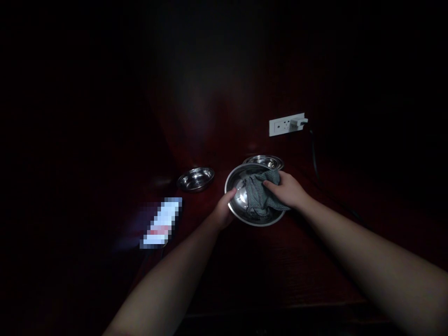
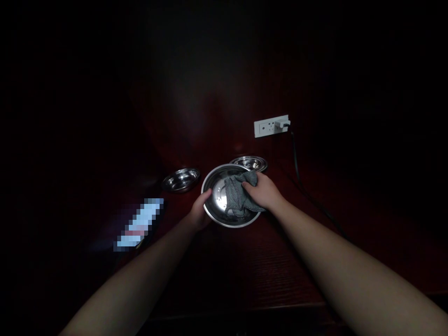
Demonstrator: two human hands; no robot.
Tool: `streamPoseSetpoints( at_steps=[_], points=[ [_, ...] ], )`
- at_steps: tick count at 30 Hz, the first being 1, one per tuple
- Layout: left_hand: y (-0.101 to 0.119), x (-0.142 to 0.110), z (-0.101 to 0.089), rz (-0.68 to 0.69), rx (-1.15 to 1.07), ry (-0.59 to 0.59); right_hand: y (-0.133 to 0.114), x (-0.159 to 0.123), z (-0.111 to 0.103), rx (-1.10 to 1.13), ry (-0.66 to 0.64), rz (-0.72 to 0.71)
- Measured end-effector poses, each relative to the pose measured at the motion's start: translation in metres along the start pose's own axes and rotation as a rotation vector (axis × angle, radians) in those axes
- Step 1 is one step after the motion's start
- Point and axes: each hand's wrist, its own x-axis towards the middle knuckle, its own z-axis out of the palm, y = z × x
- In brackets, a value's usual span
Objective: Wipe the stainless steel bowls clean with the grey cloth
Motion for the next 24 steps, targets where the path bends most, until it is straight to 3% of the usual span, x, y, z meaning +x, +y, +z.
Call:
streamPoseSetpoints(
  at_steps=[6, 24],
  points=[
    [0.0016, -0.0026, 0.0043, -0.007, 0.005, -0.109, -0.0011, 0.0004, -0.0020, -0.023, -0.027, 0.008],
    [-0.0001, -0.0037, 0.0052, -0.035, 0.028, -0.075, 0.0039, 0.0019, 0.0019, 0.019, -0.042, -0.008]
  ],
)
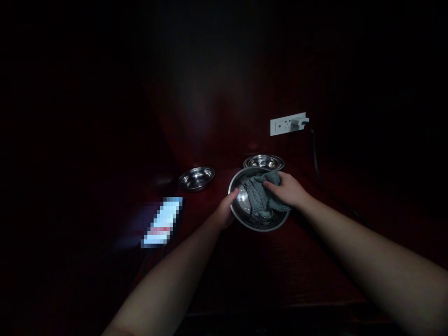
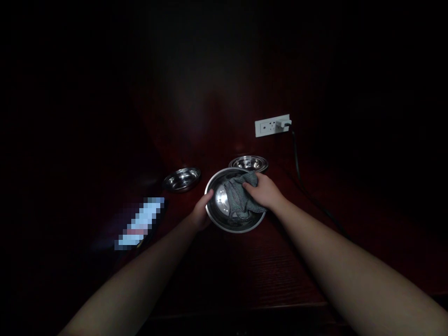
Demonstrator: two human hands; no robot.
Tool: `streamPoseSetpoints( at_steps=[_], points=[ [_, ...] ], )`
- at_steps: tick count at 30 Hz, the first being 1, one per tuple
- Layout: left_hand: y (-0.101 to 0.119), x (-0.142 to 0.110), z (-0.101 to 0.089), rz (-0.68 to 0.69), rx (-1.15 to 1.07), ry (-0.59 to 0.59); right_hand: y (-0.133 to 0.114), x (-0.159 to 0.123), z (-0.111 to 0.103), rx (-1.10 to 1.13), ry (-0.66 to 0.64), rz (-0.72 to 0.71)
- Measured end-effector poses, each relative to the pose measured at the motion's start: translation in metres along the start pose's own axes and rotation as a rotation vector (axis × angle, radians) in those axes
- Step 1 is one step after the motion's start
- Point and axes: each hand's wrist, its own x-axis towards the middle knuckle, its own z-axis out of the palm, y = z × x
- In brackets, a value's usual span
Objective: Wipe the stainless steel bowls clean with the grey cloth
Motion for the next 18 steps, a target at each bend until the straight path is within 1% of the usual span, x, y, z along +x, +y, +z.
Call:
streamPoseSetpoints(
  at_steps=[6, 18],
  points=[
    [0.0000, 0.0004, -0.0008, 0.003, -0.022, -0.016, 0.0009, 0.0003, -0.0001, 0.014, -0.019, 0.007],
    [0.0013, 0.0007, 0.0031, -0.012, -0.031, 0.062, 0.0065, 0.0025, 0.0010, -0.011, -0.035, 0.011]
  ],
)
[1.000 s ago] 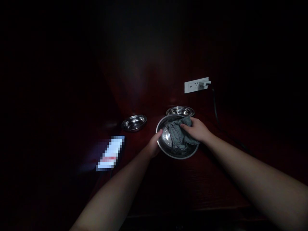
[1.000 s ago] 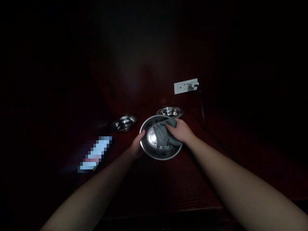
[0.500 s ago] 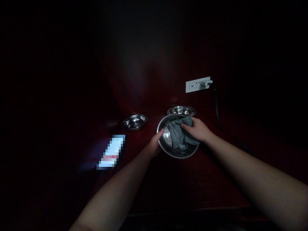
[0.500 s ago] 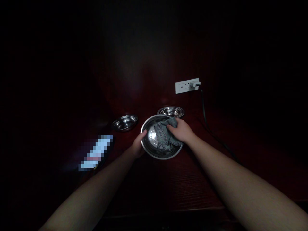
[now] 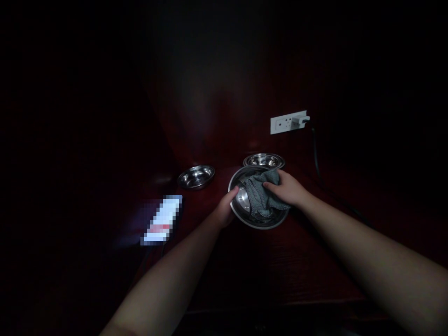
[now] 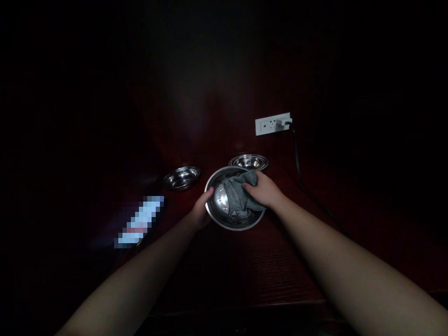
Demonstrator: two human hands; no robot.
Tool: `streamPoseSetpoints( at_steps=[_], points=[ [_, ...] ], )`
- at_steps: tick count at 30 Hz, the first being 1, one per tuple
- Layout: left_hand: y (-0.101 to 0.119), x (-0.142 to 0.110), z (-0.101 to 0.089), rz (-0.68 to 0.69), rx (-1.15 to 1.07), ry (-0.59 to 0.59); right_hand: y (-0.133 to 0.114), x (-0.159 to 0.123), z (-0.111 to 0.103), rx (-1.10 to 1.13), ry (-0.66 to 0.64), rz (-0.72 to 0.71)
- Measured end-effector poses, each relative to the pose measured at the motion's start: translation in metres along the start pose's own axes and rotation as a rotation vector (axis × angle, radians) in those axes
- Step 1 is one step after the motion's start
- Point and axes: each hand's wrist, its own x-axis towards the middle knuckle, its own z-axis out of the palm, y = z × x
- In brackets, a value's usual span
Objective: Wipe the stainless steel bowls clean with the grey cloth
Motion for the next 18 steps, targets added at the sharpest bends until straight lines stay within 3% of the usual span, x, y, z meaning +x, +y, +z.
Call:
streamPoseSetpoints(
  at_steps=[13, 18],
  points=[
    [-0.003, 0.004, -0.008, 0.001, -0.008, -0.064, 0.004, 0.001, 0.002, 0.023, 0.028, -0.036],
    [-0.006, 0.003, -0.016, 0.085, -0.004, -0.144, 0.014, 0.009, 0.008, 0.152, 0.082, -0.015]
  ],
)
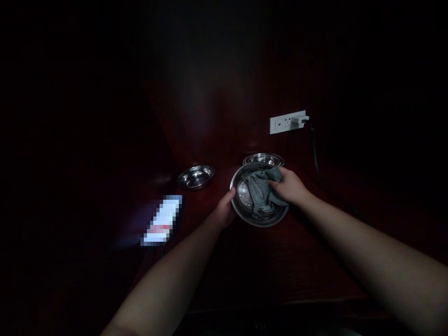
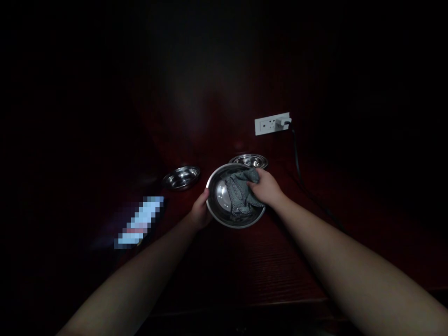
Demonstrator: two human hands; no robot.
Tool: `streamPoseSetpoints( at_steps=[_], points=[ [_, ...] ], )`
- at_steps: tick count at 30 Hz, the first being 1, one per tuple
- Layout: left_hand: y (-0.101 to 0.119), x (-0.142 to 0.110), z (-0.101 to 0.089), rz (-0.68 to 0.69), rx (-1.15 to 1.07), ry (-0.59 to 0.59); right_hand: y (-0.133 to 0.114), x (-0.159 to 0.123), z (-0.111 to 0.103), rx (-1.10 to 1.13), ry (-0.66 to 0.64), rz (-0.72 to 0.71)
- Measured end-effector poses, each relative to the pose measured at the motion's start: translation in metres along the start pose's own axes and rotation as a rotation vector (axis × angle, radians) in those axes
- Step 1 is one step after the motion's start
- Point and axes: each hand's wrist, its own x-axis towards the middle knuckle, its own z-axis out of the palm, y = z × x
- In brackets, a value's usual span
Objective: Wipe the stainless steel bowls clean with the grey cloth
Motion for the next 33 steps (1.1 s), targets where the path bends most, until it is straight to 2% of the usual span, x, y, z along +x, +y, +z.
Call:
streamPoseSetpoints(
  at_steps=[3, 6, 15, 29, 33],
  points=[
    [-0.002, -0.002, -0.002, 0.019, 0.001, -0.076, 0.005, 0.004, 0.001, 0.115, 0.129, 0.047],
    [-0.005, -0.003, -0.003, 0.009, 0.042, -0.079, 0.003, 0.003, 0.000, 0.081, 0.198, 0.005],
    [-0.004, 0.002, -0.001, -0.054, 0.023, -0.007, -0.006, -0.003, 0.000, -0.022, 0.159, -0.032],
    [-0.001, 0.000, 0.000, -0.075, 0.048, -0.032, -0.013, -0.004, -0.003, -0.078, 0.194, -0.045],
    [-0.001, 0.001, 0.000, -0.082, 0.035, -0.051, -0.009, -0.003, -0.003, -0.029, 0.187, -0.026]
  ],
)
